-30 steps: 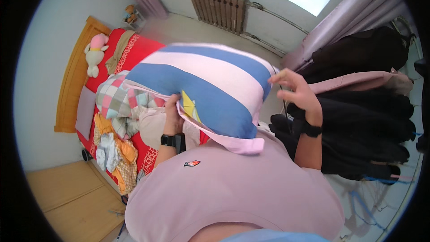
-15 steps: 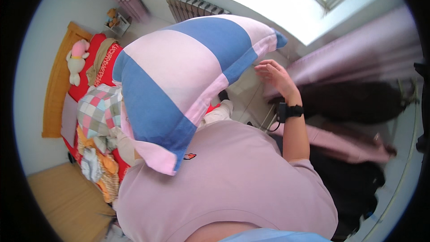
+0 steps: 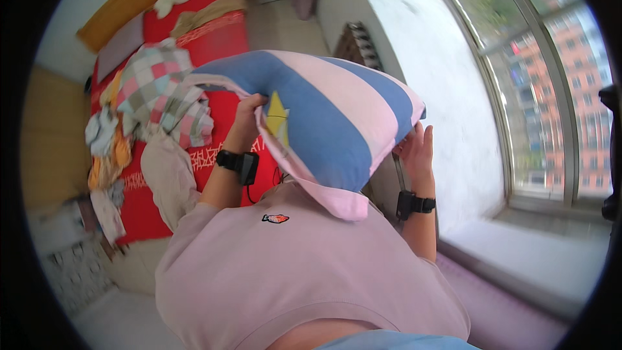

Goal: The person folds a white patterned pillowcase on a red bed, then places it aside. They then fold a blue and white striped pillowcase and place it on the bed. Finally, they fold a grey cloth and place it on the bed.

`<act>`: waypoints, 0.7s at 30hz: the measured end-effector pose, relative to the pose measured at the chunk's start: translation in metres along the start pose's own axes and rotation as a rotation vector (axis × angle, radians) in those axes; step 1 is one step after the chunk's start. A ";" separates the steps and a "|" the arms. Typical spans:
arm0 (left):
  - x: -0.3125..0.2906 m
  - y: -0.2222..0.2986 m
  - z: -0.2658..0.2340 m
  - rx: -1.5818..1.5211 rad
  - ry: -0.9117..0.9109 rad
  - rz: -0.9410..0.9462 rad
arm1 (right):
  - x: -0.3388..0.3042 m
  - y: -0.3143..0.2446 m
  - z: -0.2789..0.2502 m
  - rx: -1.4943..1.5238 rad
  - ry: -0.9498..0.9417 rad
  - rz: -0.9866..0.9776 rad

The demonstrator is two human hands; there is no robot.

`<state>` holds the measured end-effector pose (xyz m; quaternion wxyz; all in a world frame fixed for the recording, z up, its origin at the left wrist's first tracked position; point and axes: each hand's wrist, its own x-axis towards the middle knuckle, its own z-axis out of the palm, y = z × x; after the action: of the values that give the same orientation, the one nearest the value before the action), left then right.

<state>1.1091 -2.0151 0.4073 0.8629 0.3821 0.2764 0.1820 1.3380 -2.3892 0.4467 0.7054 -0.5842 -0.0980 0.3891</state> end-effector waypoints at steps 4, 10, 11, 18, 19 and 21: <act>0.058 0.029 0.017 0.081 0.106 0.060 | 0.127 -0.011 0.008 0.001 0.046 0.085; 0.134 0.032 -0.014 0.122 0.281 0.230 | 0.303 -0.039 0.015 -0.238 -0.154 0.260; 0.142 0.031 -0.018 0.059 0.336 0.279 | 0.328 -0.042 0.023 -0.267 -0.157 0.314; 0.160 0.081 -0.019 -0.005 0.786 0.452 | 0.533 -0.087 0.107 -0.556 -0.581 0.342; 0.169 0.093 -0.024 0.090 0.923 0.473 | 0.565 -0.084 0.121 -0.600 -0.597 0.347; 0.194 0.109 -0.042 0.025 0.964 0.584 | 0.639 -0.073 0.150 -0.628 -0.704 0.319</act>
<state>1.2234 -1.8197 0.4018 0.5480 0.3264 0.5243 0.5641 1.7143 -1.8534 0.3554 0.3511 -0.6095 -0.3522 0.6174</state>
